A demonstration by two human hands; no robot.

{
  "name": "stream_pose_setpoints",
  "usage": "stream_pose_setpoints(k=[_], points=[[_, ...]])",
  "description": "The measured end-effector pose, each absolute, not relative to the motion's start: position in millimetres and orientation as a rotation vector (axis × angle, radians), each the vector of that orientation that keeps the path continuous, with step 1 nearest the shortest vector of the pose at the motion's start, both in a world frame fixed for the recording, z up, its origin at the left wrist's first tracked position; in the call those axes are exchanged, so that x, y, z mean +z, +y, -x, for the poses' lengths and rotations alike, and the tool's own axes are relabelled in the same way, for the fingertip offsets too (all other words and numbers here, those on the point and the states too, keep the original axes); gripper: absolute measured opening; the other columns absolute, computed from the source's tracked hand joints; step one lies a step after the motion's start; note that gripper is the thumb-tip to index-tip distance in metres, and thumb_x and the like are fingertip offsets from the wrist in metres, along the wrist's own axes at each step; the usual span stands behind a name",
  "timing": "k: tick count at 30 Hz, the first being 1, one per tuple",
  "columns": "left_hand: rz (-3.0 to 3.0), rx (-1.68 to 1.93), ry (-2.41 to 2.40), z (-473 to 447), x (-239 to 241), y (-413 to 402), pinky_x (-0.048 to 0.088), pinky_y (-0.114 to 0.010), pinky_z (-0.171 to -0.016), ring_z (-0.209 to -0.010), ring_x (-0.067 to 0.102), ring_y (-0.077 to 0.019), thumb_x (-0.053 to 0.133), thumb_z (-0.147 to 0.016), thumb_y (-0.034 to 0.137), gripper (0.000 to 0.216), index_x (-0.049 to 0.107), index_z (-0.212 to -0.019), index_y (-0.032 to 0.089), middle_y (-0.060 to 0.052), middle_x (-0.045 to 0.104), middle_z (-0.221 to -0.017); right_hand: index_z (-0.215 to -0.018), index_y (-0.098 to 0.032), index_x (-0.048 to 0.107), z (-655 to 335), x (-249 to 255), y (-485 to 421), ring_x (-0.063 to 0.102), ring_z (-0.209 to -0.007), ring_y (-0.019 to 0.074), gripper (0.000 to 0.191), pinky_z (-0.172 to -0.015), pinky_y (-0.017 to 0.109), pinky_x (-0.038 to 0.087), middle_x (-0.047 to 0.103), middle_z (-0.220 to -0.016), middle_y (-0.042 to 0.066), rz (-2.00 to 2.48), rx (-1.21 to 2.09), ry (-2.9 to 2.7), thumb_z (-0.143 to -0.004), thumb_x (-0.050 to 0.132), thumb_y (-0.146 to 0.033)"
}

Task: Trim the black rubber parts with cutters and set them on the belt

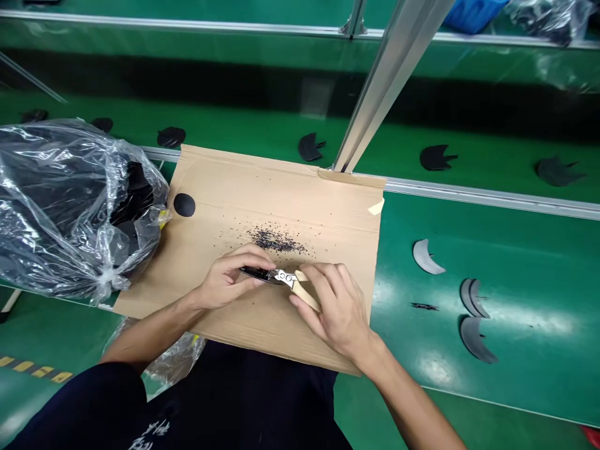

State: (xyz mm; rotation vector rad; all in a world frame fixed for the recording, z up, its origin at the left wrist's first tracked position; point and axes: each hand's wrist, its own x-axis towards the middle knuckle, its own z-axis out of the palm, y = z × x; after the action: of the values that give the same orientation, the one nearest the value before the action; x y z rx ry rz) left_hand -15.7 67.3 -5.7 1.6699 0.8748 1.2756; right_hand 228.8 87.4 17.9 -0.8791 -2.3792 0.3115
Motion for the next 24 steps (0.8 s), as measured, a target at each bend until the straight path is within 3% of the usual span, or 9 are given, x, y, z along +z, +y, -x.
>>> stream_pose_setpoints(k=[15,21,24], points=[[-1.685,1.209,0.898,21,-9,71,0.057,-0.034,-0.087,-0.099,0.066,-0.0185,0.064,-0.097,0.028,0.024,0.074,-0.118,0.024,-0.008,0.070,-0.106,-0.119,-0.014,0.061,-232,18,99,0.056,-0.073,0.0177,0.023,-0.063,0.029,0.046,0.071,-0.087,0.008,0.806,0.159,-2.487,-0.100,0.059,-0.028],[-1.995,1.194,0.958,23,-8,72,0.054,-0.033,-0.086,-0.100,0.064,-0.0176,0.058,-0.097,0.015,0.038,0.066,-0.131,0.028,-0.006,0.071,-0.109,-0.120,-0.015,0.063,-231,17,97,0.058,-0.080,0.0193,0.025,-0.066,0.031,0.043,0.071,-0.089,0.007,0.906,0.011,-2.461,-0.098,0.063,-0.027],[-2.256,1.160,1.109,22,-10,70,0.049,-0.038,-0.093,-0.099,0.062,-0.0190,0.058,-0.092,0.008,0.046,0.068,-0.128,0.034,-0.003,0.073,-0.104,-0.122,-0.016,0.064,-230,18,96,0.057,-0.084,0.0216,0.030,-0.068,0.034,0.040,0.072,-0.093,0.009,0.989,-0.117,-2.514,-0.097,0.065,-0.032]])
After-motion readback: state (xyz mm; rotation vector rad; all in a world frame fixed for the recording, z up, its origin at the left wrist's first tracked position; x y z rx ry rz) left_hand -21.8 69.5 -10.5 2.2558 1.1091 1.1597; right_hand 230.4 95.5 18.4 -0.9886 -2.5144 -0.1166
